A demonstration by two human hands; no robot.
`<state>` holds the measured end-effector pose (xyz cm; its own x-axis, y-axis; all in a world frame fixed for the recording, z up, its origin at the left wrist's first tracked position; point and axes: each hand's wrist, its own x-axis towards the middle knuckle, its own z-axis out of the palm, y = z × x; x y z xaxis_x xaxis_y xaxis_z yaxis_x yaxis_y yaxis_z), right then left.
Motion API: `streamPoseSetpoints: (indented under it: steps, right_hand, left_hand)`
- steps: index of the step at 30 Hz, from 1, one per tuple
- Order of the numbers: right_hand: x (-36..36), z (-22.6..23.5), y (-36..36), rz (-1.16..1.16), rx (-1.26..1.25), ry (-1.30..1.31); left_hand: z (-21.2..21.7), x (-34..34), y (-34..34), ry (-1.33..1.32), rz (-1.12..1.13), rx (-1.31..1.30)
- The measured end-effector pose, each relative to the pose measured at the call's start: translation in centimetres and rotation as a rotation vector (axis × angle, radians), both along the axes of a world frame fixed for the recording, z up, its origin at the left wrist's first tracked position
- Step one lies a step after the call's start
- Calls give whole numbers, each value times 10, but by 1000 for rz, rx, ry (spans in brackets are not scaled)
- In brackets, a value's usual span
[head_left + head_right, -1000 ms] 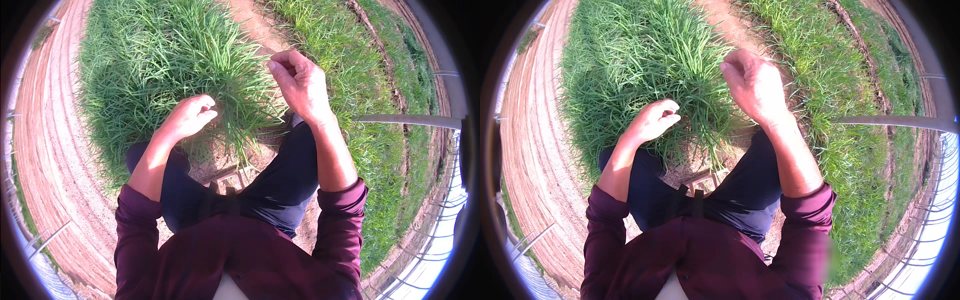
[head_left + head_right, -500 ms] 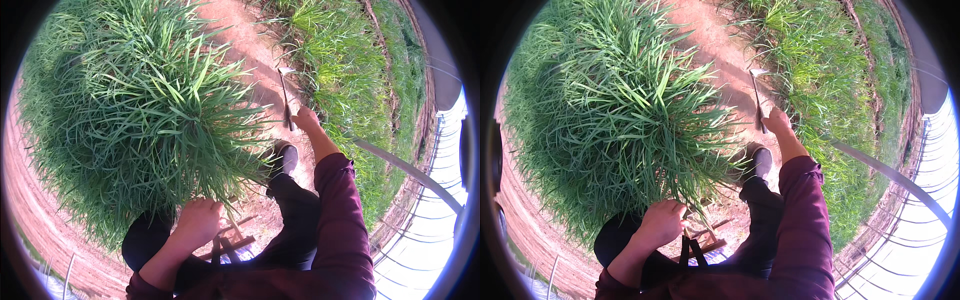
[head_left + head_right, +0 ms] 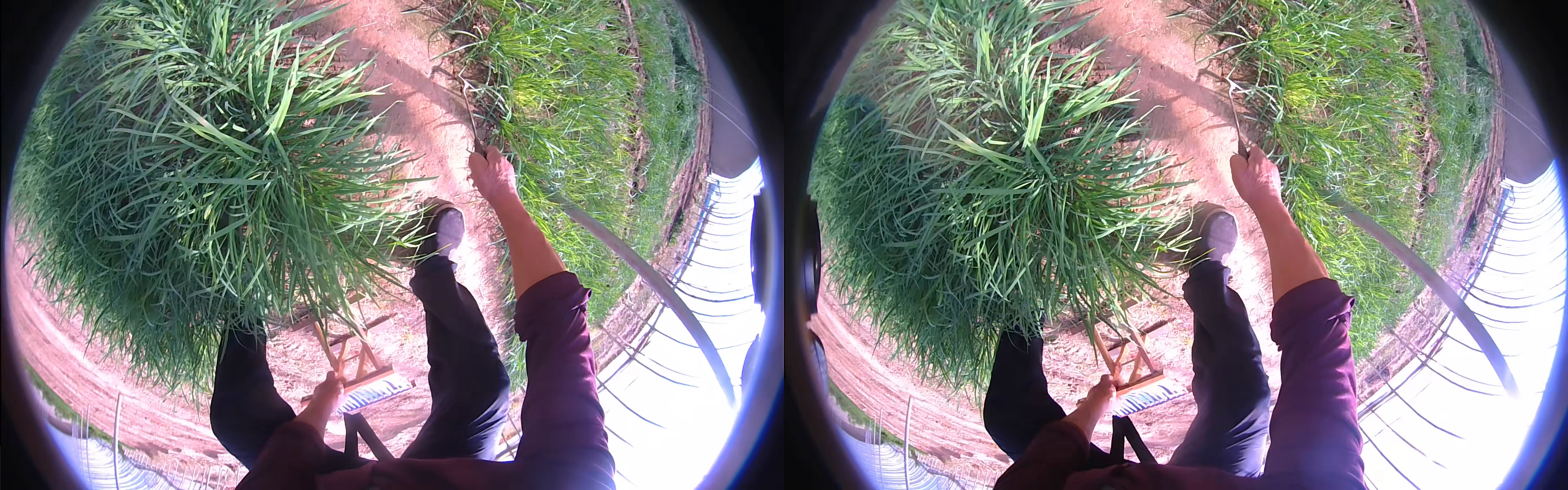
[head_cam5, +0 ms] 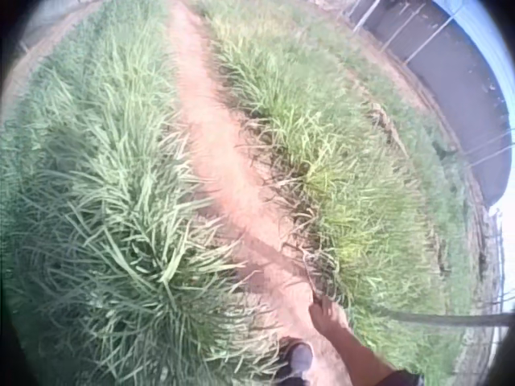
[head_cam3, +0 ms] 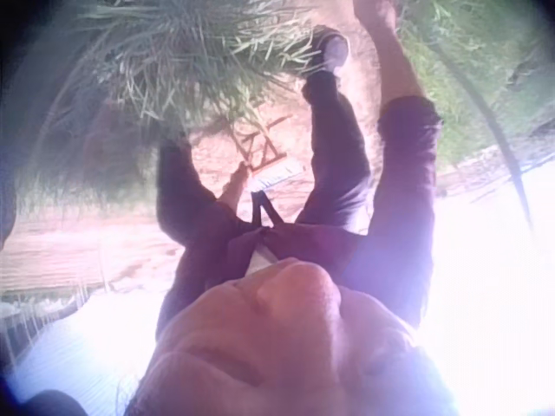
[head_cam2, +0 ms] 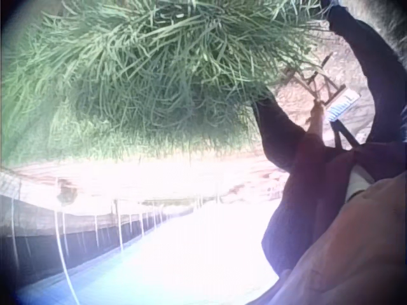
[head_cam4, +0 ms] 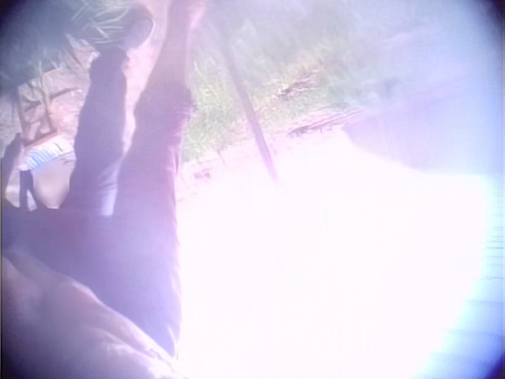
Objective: The person pulls green onion plants from the soil by hand, gathers them into a bundle, and then uses a long curved blade to cut the roots. The harvested onions are held in a bundle while the person moves along the row.
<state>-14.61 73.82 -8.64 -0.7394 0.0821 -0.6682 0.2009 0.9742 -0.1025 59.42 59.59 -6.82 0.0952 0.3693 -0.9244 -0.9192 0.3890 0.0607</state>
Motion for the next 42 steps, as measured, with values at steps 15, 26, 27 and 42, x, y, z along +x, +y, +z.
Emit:
streamPoseSetpoints:
  steps: [15,26,27,42]
  right_hand:
    - [211,301,130,-879,-117,15]
    - [93,441,315,-1431,-625,696]
    - [63,450,326,-1365,-689,728]
    - [5,479,423,-729,-339,687]
  left_hand:
    - [163,-120,-21,372,84,65]
    - [221,-244,13,488,-379,171]
    - [224,-251,31,367,-418,123]
    - [323,-446,176,304,-1105,51]
